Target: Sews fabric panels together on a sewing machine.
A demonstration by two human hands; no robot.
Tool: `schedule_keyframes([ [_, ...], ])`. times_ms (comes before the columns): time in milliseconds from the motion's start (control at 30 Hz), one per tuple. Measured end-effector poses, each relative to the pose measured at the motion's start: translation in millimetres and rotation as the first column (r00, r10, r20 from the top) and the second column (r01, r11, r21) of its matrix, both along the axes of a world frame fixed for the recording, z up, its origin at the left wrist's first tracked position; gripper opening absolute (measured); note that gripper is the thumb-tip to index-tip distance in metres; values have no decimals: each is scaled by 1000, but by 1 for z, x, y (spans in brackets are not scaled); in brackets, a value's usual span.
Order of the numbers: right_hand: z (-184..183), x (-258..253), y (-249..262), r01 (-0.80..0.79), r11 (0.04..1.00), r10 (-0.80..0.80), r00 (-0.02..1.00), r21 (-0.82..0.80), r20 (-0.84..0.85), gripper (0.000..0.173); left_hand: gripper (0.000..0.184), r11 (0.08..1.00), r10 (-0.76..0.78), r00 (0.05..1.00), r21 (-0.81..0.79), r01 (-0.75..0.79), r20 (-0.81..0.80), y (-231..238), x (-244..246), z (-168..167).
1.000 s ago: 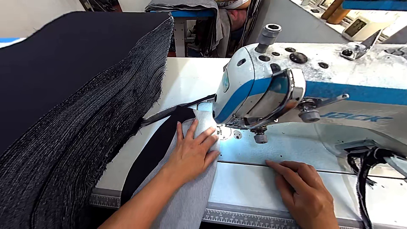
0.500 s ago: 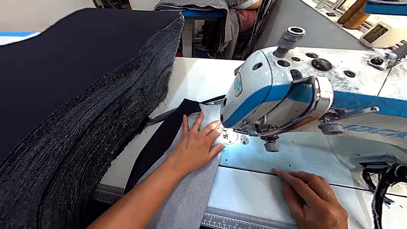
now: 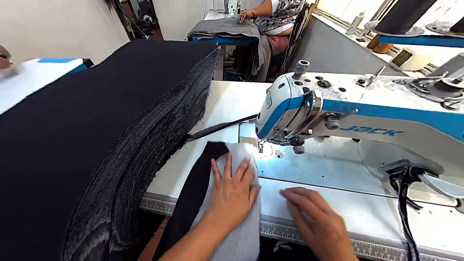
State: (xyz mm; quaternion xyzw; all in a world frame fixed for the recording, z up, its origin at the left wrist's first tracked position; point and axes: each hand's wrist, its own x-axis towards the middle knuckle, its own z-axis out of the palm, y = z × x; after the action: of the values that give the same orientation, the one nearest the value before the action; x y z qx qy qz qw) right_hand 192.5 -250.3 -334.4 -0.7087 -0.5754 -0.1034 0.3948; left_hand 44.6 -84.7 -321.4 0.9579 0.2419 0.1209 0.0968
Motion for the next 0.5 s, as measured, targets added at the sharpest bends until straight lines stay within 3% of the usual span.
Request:
schedule_keyframes([
  [100, -12, -42, 11, -187, 982, 187, 982, -9, 18, 25, 47, 999, -19, 984, -30, 25, 175, -45, -49, -3],
  [200, -25, -59, 13, -214, 977, 213, 974, 10, 79, 24, 42, 987, 131, 945, -124, -98, 300, -31, -87, 20],
  [300, -27, -66, 15, -185, 983, 183, 978, 12, 102, 24, 52, 944, 328, 934, -78, -320, 145, 24, -102, 28],
  [367, -20, -71, 19, -141, 990, 141, 988, -1, 67, 25, 43, 919, 318, 948, -244, -308, 2, 39, -99, 35],
  [433, 0, -81, 22, -134, 989, 127, 986, -57, -112, 37, 36, 874, 259, 962, -445, -197, 83, 32, -91, 50],
  [467, 18, -87, 24, -192, 978, 161, 942, -79, -296, 52, 32, 829, 268, 934, -551, -97, 238, 24, -88, 57],
  [500, 38, -95, 27, -271, 961, 203, 836, -62, -510, 69, 28, 779, 286, 875, -626, 25, 390, 14, -85, 66],
])
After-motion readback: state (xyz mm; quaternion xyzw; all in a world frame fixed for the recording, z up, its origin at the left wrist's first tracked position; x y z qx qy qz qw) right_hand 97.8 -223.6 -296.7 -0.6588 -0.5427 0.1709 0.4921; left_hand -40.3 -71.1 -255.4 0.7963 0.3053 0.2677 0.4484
